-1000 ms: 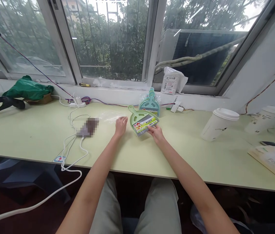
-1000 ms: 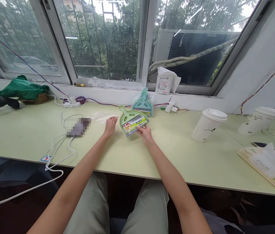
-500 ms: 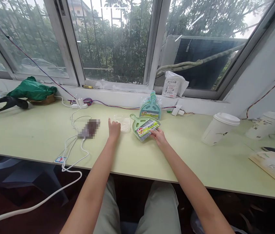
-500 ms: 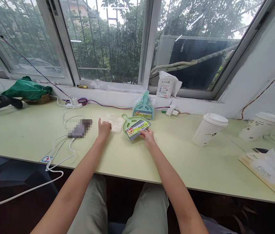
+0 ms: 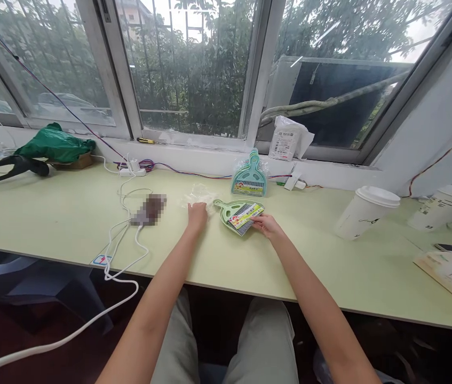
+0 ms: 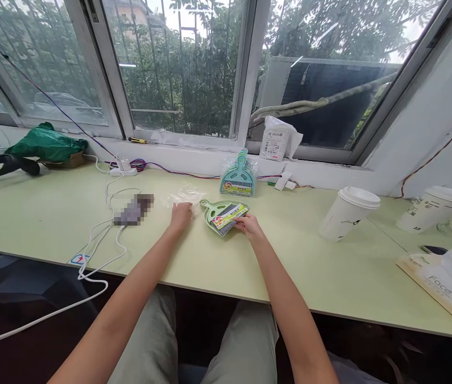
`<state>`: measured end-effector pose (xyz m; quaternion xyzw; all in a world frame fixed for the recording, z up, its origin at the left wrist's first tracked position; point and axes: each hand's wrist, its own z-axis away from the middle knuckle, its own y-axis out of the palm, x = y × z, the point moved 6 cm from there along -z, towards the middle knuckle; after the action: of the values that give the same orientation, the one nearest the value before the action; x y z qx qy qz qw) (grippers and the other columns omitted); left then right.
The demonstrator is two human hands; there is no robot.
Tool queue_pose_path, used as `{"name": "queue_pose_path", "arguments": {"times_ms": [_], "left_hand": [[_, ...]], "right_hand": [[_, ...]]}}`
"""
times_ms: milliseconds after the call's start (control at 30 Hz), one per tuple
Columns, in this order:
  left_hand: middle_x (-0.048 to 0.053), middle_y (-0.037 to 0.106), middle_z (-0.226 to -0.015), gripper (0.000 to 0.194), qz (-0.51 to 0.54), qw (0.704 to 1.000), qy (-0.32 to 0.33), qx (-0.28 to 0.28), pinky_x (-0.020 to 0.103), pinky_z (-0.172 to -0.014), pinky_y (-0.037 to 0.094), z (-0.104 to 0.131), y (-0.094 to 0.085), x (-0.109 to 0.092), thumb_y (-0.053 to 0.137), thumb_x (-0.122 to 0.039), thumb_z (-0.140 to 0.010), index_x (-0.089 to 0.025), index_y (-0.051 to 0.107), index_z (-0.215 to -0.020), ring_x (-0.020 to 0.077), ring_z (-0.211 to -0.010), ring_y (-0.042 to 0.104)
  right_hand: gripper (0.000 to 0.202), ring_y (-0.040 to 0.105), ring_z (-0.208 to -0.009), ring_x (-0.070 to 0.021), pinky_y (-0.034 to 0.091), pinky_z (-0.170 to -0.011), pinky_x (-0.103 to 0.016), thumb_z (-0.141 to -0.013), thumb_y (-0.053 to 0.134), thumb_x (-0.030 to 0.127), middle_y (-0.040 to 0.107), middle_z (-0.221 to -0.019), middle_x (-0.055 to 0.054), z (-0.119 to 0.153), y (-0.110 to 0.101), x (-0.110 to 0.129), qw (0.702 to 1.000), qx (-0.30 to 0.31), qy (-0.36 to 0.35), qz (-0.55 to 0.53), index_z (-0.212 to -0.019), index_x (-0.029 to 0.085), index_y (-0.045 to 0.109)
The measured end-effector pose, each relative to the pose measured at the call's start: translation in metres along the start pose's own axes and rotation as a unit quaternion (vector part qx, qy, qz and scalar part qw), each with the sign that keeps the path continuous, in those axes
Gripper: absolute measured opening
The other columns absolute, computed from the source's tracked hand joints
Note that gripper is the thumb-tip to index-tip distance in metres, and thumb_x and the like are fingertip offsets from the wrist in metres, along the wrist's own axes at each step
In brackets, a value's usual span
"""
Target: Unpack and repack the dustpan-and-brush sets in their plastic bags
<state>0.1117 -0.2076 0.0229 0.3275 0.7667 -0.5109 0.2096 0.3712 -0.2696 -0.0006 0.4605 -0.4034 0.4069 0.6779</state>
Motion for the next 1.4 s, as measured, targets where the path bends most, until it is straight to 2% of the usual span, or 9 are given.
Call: {"name": "queue_pose_path", "arguments": {"times_ms": [233,467,633,767,833,933,1000,1267,1400], "left_hand": [[0.010,0.066,-0.104,0.027,0.049,0.997,-0.018,-0.063,0.058,-0.111,-0.005,-0.001,-0.009,-0.006,0.043,-0.012,-0.085,-0.023,0.068,-0.087,0.0299,-0.119,0.046],[0.009,0.058,-0.124,0.025,0.161,0.983,0.089,-0.015,0.048,-0.110,0.025,-0.002,-0.001,-0.026,0.049,-0.021,-0.086,-0.024,0.072,-0.094,0.0283,-0.127,0.040],[0.003,0.039,-0.145,0.021,0.205,0.970,0.131,0.001,0.046,-0.115,0.017,0.009,0.000,-0.048,0.059,-0.028,-0.083,-0.027,0.071,-0.100,0.0279,-0.140,0.023],[0.003,0.005,-0.158,0.075,0.289,0.949,0.069,-0.106,0.045,-0.116,0.015,0.013,-0.014,-0.045,0.074,-0.042,-0.072,-0.032,0.040,-0.139,0.0278,-0.145,0.004],[0.008,0.007,-0.157,0.092,0.411,0.903,-0.027,-0.119,0.042,-0.112,0.027,0.010,-0.013,-0.031,0.073,-0.049,-0.071,-0.033,0.021,-0.145,0.0272,-0.144,0.014],[0.016,0.038,-0.143,0.079,0.582,0.801,-0.137,0.003,0.037,-0.099,0.045,0.004,0.007,-0.023,0.064,-0.055,-0.077,-0.025,0.028,-0.141,0.0245,-0.127,0.046],[0.014,0.055,-0.127,0.063,0.623,0.765,-0.145,0.079,0.033,-0.091,0.050,0.003,0.016,-0.028,0.064,-0.050,-0.079,-0.020,0.043,-0.131,0.0213,-0.110,0.060],[0.009,0.067,-0.110,0.047,0.547,0.781,-0.095,0.287,0.037,-0.091,0.050,0.024,0.037,-0.053,0.074,-0.039,-0.072,-0.016,0.059,-0.110,0.0218,-0.100,0.064],[0.011,0.065,-0.116,0.049,0.552,0.783,-0.100,0.270,0.040,-0.095,0.048,0.025,0.038,-0.056,0.069,-0.049,-0.074,-0.017,0.059,-0.110,0.0241,-0.108,0.061]], "right_hand": [[0.019,0.069,-0.066,-0.0140,0.060,-0.060,-0.021,-0.070,0.061,-0.004,0.071,-0.072,-0.005,0.002,0.000,0.001,0.999,-0.035,-0.019,-0.019,-0.078,0.013,0.061],[0.017,0.070,-0.074,-0.0150,0.060,-0.066,-0.022,-0.070,0.066,0.002,0.073,-0.083,-0.006,0.006,0.021,-0.001,0.998,0.055,-0.038,-0.015,-0.083,0.012,0.064],[0.019,0.070,-0.081,-0.0174,0.061,-0.074,-0.028,-0.068,0.070,0.006,0.073,-0.086,-0.005,0.008,0.020,0.000,0.994,0.018,-0.088,-0.054,-0.085,0.014,0.064],[0.020,0.069,-0.088,-0.0186,0.060,-0.081,-0.029,-0.066,0.073,0.010,0.072,-0.091,-0.005,0.008,0.018,0.003,0.988,0.016,-0.124,-0.091,-0.084,0.016,0.065],[0.020,0.069,-0.089,-0.0189,0.060,-0.083,-0.030,-0.065,0.074,0.012,0.072,-0.092,-0.005,0.008,0.018,0.006,0.985,0.028,-0.140,-0.099,-0.083,0.016,0.066],[0.023,0.069,-0.087,-0.0196,0.060,-0.082,-0.032,-0.063,0.077,0.016,0.072,-0.091,-0.005,0.008,0.021,0.008,0.983,0.055,-0.151,-0.090,-0.083,0.016,0.066],[0.027,0.069,-0.085,-0.0197,0.060,-0.081,-0.033,-0.061,0.079,0.019,0.073,-0.090,-0.005,0.009,0.025,0.008,0.983,0.074,-0.149,-0.077,-0.084,0.016,0.066],[0.042,0.068,-0.088,-0.0199,0.058,-0.084,-0.036,-0.057,0.082,0.025,0.072,-0.091,-0.003,0.014,0.026,0.013,0.974,0.052,-0.197,-0.101,-0.093,0.019,0.062],[0.047,0.069,-0.085,-0.0198,0.059,-0.081,-0.036,-0.055,0.082,0.023,0.071,-0.088,-0.003,0.012,0.025,0.014,0.977,0.045,-0.187,-0.093,-0.096,0.020,0.059]]}}
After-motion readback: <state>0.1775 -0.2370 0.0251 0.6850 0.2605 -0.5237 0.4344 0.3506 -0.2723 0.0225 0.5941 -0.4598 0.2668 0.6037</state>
